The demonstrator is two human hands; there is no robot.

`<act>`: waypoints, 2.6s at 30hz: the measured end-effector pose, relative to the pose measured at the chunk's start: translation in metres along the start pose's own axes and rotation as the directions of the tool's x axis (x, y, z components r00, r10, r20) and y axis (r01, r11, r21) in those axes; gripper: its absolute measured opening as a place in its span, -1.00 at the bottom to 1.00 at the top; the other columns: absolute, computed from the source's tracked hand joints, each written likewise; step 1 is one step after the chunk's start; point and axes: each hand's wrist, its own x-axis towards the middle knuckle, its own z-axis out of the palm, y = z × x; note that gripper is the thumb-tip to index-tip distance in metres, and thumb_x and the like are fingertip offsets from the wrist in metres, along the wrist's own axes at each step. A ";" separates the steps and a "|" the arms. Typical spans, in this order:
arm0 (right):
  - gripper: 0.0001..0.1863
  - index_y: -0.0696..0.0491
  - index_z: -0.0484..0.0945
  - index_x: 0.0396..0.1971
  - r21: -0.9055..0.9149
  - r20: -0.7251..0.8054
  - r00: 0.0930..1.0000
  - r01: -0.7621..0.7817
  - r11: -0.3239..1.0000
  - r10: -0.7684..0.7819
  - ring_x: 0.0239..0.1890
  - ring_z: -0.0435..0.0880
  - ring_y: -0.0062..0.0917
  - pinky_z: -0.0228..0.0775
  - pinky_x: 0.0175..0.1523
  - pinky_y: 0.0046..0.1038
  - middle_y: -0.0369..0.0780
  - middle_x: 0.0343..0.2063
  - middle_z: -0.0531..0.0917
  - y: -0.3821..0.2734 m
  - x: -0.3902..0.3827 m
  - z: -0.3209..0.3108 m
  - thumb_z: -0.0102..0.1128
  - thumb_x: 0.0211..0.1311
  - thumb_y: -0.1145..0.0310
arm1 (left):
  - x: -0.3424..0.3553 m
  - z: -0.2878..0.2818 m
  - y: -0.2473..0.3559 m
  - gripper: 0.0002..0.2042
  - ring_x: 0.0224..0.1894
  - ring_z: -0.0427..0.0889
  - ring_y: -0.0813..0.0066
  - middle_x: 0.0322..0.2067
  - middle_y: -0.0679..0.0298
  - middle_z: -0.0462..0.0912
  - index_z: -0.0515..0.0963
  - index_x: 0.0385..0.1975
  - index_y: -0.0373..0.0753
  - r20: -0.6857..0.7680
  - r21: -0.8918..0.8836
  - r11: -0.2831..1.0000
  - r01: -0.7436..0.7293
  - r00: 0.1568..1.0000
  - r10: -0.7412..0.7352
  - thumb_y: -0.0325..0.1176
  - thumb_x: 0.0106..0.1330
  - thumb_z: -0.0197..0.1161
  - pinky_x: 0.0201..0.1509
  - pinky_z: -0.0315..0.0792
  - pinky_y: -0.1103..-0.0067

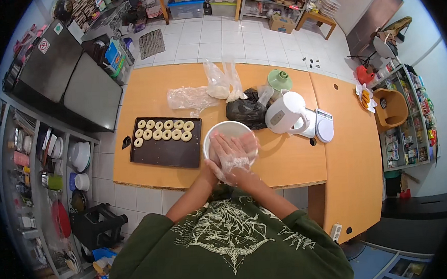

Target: The person shapes dough into a ring by hand, places it onto a baking sheet, kneads dough inside a bowl, and rubs flour off their hands.

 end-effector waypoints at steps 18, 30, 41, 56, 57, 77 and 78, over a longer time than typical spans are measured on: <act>-0.24 0.09 0.14 0.31 -0.056 0.024 0.999 0.034 0.998 -0.033 0.40 0.02 -0.16 -0.41 0.37 0.14 0.02 0.23 0.30 -0.003 0.032 -0.011 0.01 0.20 -0.02 | 0.017 0.017 -0.003 -0.12 0.38 0.10 0.06 0.32 -0.04 0.14 0.05 0.36 -0.24 0.044 -0.051 0.987 -0.150 0.987 0.152 0.40 0.24 -0.26 0.38 -0.02 0.01; -0.24 0.08 0.25 0.26 -0.021 0.146 0.966 0.217 0.976 -0.212 0.36 0.14 -0.17 -0.21 0.37 0.07 -0.10 0.24 0.33 0.005 0.034 -0.007 0.04 0.16 -0.11 | 0.014 0.008 0.026 -0.10 0.34 0.16 -0.05 0.32 0.04 0.16 0.06 0.37 -0.10 -0.101 0.123 0.976 -0.180 0.976 0.193 0.49 0.18 -0.29 0.32 0.08 -0.04; -0.19 0.05 0.14 0.33 -0.050 0.148 0.988 0.047 0.998 -0.039 0.42 -0.03 -0.14 -0.32 0.40 0.06 -0.05 0.33 0.18 0.007 0.030 0.013 0.02 0.19 -0.13 | 0.005 -0.002 0.030 -0.05 0.37 0.09 -0.03 0.34 -0.07 0.07 0.01 0.38 -0.20 0.035 0.081 0.966 -0.245 0.969 0.243 0.48 0.17 -0.27 0.36 0.08 0.09; -0.28 -0.01 0.25 0.28 -0.116 -0.030 0.997 -0.079 0.990 0.076 0.39 0.08 -0.16 -0.39 0.36 0.18 -0.10 0.32 0.21 0.011 0.031 -0.006 -0.06 0.23 -0.16 | 0.016 0.000 -0.011 -0.11 0.34 0.14 -0.09 0.34 -0.01 0.11 -0.05 0.40 -0.11 0.156 -0.276 0.958 -0.082 0.979 0.129 0.44 0.22 -0.31 0.37 0.05 0.05; -0.28 -0.01 0.25 0.28 -0.112 -0.025 0.997 -0.071 0.991 0.069 0.39 0.08 -0.16 -0.39 0.36 0.18 -0.10 0.32 0.21 -0.001 0.031 -0.007 -0.06 0.23 -0.16 | 0.009 -0.012 -0.011 -0.09 0.34 0.15 -0.10 0.34 -0.02 0.10 -0.06 0.40 -0.13 0.140 -0.144 0.987 -0.079 0.985 0.099 0.45 0.21 -0.30 0.37 0.06 0.05; -0.13 0.06 0.22 0.29 -0.213 -0.001 0.995 0.099 0.972 -0.101 0.37 0.07 -0.05 -0.27 0.38 0.11 0.04 0.32 0.16 0.031 0.019 0.002 0.02 0.11 -0.25 | 0.004 -0.007 -0.010 -0.05 0.33 0.18 -0.02 0.29 -0.06 0.19 0.03 0.34 -0.38 -0.497 0.374 0.927 0.010 0.846 0.192 0.43 0.24 -0.30 0.39 0.06 0.19; -0.15 0.05 0.19 0.31 -0.155 0.013 0.997 0.071 0.985 -0.070 0.37 0.07 -0.06 -0.31 0.40 0.07 0.02 0.33 0.13 0.029 0.020 0.000 -0.01 0.14 -0.21 | 0.004 -0.010 -0.018 -0.09 0.28 0.28 0.00 0.23 -0.04 0.30 0.13 0.28 -0.42 -0.468 0.298 0.954 -0.038 0.865 0.181 0.39 0.26 -0.22 0.37 0.14 0.23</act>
